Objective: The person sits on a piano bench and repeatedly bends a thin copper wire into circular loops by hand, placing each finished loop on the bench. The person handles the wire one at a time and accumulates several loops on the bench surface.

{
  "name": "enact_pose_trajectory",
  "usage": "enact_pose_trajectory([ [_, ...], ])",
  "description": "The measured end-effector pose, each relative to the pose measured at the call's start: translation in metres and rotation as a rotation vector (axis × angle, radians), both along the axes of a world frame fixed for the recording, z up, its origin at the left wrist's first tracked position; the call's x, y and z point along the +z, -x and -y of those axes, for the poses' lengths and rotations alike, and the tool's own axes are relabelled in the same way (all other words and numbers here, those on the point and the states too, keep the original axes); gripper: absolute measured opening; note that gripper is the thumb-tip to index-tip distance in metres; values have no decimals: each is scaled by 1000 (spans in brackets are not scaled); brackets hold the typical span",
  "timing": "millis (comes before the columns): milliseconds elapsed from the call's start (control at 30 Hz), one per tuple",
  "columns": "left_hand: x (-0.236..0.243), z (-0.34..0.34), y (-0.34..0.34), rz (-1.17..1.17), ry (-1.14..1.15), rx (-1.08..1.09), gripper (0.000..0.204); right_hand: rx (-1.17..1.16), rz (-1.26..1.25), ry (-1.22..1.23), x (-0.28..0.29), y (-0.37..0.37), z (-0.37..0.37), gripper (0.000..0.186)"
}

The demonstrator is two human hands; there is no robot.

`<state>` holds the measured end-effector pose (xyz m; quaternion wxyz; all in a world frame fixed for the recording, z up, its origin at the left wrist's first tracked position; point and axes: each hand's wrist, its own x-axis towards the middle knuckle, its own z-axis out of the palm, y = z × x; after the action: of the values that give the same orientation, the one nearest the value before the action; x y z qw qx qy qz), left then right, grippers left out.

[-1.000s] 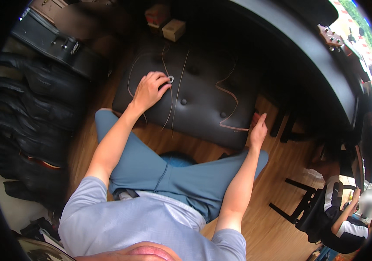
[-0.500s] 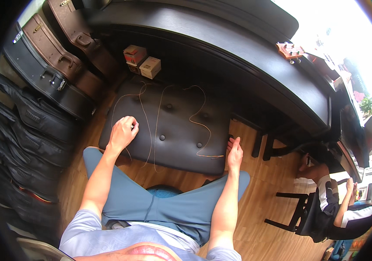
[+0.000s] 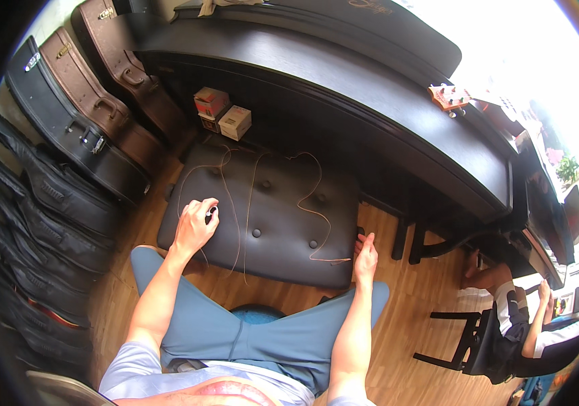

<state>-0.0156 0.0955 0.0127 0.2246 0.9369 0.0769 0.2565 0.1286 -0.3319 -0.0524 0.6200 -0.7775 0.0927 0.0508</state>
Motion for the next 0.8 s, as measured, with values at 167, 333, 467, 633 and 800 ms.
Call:
enact_pose_trajectory([
  [167,-7,-4,-1,38,-9,-22,22,8,1,16,-1,-1,1,85],
  [333,-5,0,-2,24,62,-11,20,-7,15,20,-2,0,1,85],
  [467,-3,2,-5,67,103,-38,22,-9,5,-4,-3,-1,3,84],
  [633,7,6,-7,112,132,-66,27,-12,-18,25,2,-5,3,86],
  [800,44,10,-43,126,178,-171,29,3,-32,40,14,-6,-5,84],
])
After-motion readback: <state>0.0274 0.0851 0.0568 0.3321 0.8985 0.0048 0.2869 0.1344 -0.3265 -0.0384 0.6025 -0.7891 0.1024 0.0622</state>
